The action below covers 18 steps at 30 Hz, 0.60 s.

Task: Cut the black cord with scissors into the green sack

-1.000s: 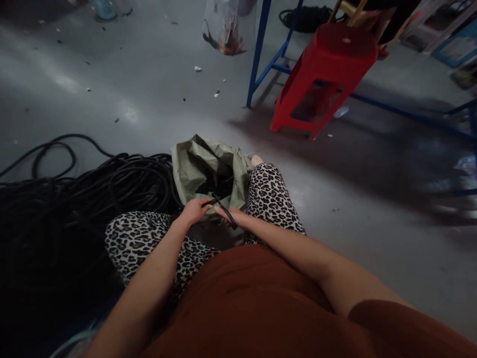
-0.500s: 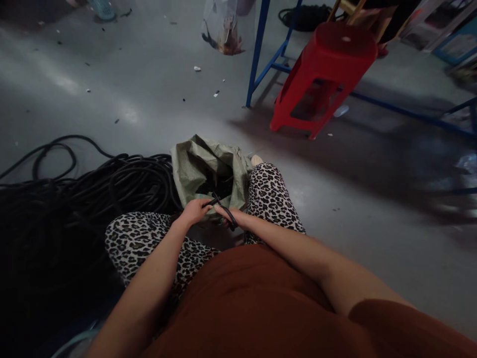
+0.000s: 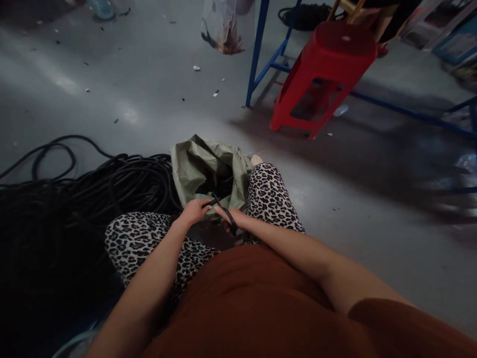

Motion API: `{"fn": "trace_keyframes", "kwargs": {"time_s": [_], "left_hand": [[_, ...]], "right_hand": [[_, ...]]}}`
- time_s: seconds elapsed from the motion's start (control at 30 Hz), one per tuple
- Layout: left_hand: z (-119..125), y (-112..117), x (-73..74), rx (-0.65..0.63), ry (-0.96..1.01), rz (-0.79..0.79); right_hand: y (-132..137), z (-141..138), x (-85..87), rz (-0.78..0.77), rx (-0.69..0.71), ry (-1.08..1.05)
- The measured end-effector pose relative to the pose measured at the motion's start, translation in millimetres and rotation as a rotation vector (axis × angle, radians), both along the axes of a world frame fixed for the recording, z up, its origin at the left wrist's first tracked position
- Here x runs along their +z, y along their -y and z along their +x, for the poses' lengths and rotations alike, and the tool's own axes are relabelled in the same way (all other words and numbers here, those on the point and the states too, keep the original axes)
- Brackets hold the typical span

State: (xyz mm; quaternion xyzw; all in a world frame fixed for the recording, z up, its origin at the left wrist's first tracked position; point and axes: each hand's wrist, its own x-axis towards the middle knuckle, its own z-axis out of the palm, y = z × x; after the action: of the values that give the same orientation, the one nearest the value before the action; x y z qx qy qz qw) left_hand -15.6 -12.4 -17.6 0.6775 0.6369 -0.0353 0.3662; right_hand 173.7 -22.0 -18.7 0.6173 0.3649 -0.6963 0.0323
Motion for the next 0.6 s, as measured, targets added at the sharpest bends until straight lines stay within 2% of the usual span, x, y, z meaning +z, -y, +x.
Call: {"fn": "trace_keyframes", "kwargs": {"time_s": [0.3,0.6], "left_hand": [[-0.7,0.6,-4.7,-0.006,-0.035,-0.012],[-0.5,1.3,-2.6,0.056,-0.016,-0.010]], "right_hand": [[-2.7,0.1,8.0,-0.008,0.084,0.045],[-4.4,1.2,10.0,0.029,0.075,0.065]]}}
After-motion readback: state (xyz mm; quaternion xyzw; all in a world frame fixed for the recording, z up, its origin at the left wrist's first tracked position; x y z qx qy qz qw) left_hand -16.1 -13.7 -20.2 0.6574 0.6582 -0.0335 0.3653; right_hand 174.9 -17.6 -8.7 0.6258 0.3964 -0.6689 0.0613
